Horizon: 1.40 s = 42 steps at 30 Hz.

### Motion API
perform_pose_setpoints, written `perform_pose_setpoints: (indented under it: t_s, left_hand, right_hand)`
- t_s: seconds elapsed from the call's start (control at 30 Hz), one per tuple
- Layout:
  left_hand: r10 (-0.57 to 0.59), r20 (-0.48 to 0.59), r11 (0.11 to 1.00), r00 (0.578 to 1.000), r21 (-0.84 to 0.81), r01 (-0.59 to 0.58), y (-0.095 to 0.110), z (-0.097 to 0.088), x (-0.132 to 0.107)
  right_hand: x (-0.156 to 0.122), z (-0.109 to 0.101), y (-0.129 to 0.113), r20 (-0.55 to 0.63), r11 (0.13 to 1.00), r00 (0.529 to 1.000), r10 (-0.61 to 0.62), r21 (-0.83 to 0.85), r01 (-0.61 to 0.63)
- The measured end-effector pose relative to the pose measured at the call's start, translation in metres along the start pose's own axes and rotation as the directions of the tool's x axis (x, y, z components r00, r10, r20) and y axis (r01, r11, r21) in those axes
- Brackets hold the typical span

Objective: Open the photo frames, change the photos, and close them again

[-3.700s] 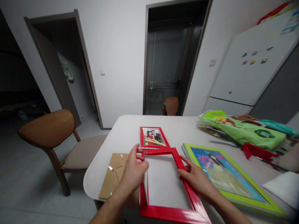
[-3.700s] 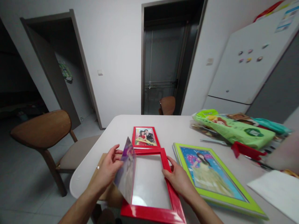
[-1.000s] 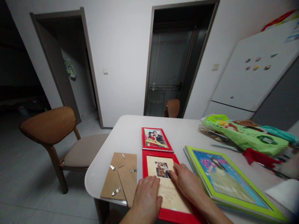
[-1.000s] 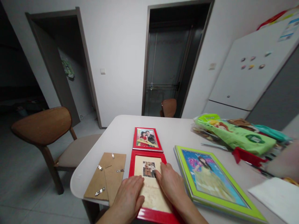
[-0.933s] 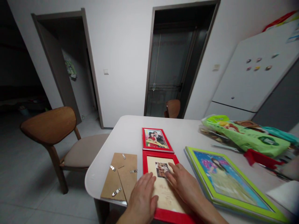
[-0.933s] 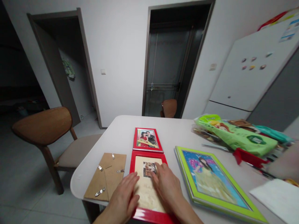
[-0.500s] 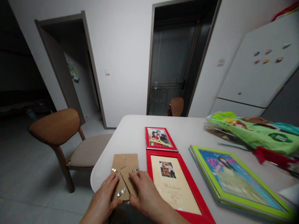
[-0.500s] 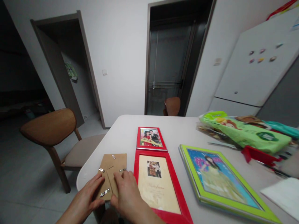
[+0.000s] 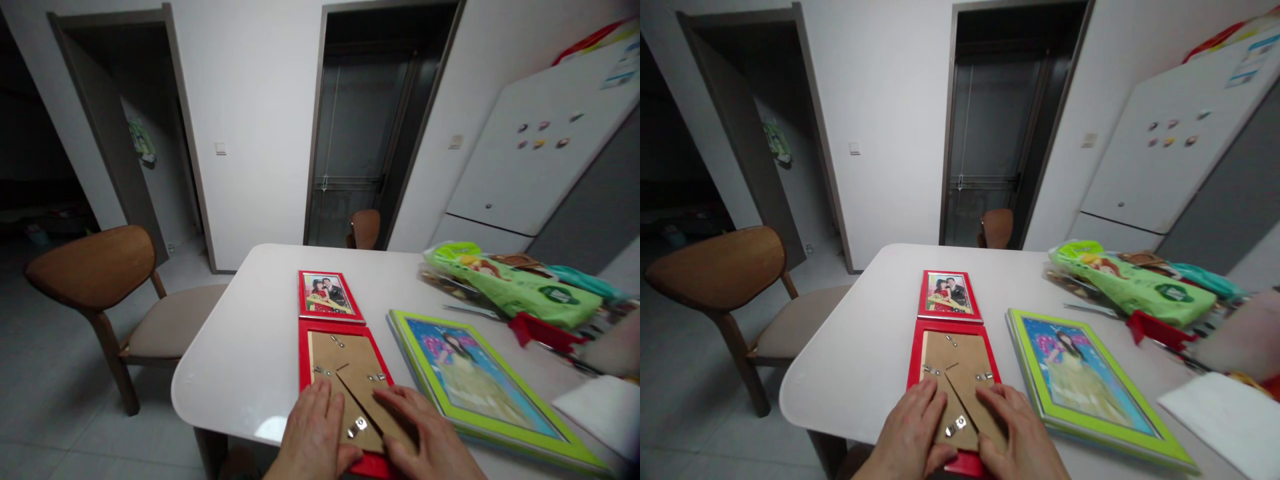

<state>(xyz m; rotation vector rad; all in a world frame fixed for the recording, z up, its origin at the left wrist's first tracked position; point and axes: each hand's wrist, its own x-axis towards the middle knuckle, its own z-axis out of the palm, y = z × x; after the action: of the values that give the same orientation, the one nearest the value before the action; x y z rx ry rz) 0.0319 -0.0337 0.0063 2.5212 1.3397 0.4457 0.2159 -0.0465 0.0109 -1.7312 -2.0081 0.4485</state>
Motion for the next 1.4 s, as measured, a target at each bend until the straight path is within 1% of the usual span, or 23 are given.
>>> perform_pose_setpoints:
  t_s: [0.07, 0.13, 0.3, 0.47, 0.6, 0.7, 0.8, 0.87, 0.93, 1.03, 1.1, 1.17, 1.23, 1.3, 1.33, 1.4]
  left_hand:
    - [-0.041, 0.008, 0.999, 0.999, 0.015, 0.041, 0.000, 0.001, 0.002]
    - [-0.045, -0.004, 0.999, 0.999, 0.021, 0.045, -0.004, 0.000, 0.002]
    - [0.010, -0.087, 0.998, 0.996, 0.061, -0.005, -0.017, 0.003, -0.003]
    - [0.096, -0.183, 0.994, 0.978, 0.067, -0.085, -0.023, 0.009, -0.005]
    - [0.089, -0.228, 0.996, 0.970, 0.005, -0.090, -0.027, 0.011, -0.007]
    - [0.102, -0.208, 0.993, 0.973, -0.037, -0.112, -0.030, 0.010, -0.010]
    - [0.119, -0.170, 0.990, 0.978, -0.050, -0.129, -0.033, 0.008, -0.012]
    - [0.154, -0.148, 0.986, 0.977, -0.041, -0.161, -0.034, 0.008, -0.013]
    - [0.179, -0.156, 0.981, 0.972, -0.044, -0.187, -0.036, 0.009, -0.013]
    - [0.152, -0.200, 0.983, 0.968, -0.075, -0.170, -0.037, 0.012, -0.013]
    - [0.143, -0.198, 0.984, 0.970, -0.080, -0.161, -0.037, 0.014, -0.013]
    - [0.157, -0.190, 0.982, 0.969, -0.075, -0.174, -0.037, 0.015, -0.012]
    - [0.165, -0.193, 0.980, 0.967, -0.080, -0.183, -0.037, 0.015, -0.012]
    - [0.148, -0.184, 0.982, 0.972, -0.091, -0.167, -0.037, 0.015, -0.012]
    - [0.140, -0.171, 0.983, 0.975, -0.093, -0.157, -0.037, 0.015, -0.013]
    - [0.135, -0.153, 0.984, 0.979, -0.093, -0.150, -0.036, 0.014, -0.013]
  right_hand:
    - [0.002, 0.004, 0.002, -0.005, 1.000, 1.000, -0.009, -0.019, 0.009]
    - [0.004, 0.009, 0.002, -0.013, 0.999, 1.000, -0.025, -0.030, 0.025]
    - [0.007, 0.019, 0.001, -0.026, 0.997, 0.998, -0.064, -0.051, 0.063]
    - [0.009, 0.025, -0.001, -0.041, 0.994, 0.996, -0.083, -0.069, 0.080]
    - [0.008, 0.030, 0.001, -0.074, 0.980, 0.988, -0.136, -0.159, 0.123]
    - [0.010, 0.028, 0.002, -0.083, 0.967, 0.981, -0.173, -0.204, 0.153]
    - [0.021, 0.021, 0.002, -0.081, 0.962, 0.984, -0.156, -0.239, 0.133]
    - [0.033, 0.017, 0.002, -0.090, 0.958, 0.987, -0.136, -0.264, 0.108]
    - [0.043, 0.015, 0.003, -0.093, 0.954, 0.987, -0.129, -0.283, 0.098]
    - [0.051, 0.015, 0.006, -0.071, 0.954, 0.986, -0.148, -0.275, 0.123]
    - [0.051, 0.016, 0.009, -0.062, 0.955, 0.983, -0.172, -0.255, 0.151]
    - [0.049, 0.016, 0.011, -0.063, 0.954, 0.980, -0.187, -0.249, 0.166]
    - [0.045, 0.017, 0.011, -0.064, 0.952, 0.981, -0.182, -0.262, 0.159]
    - [0.039, 0.018, 0.008, -0.062, 0.944, 0.979, -0.196, -0.282, 0.171]
    - [0.035, 0.019, 0.005, -0.052, 0.938, 0.973, -0.225, -0.283, 0.202]
    - [0.026, 0.020, -0.005, 0.007, 0.915, 0.946, -0.324, -0.253, 0.316]
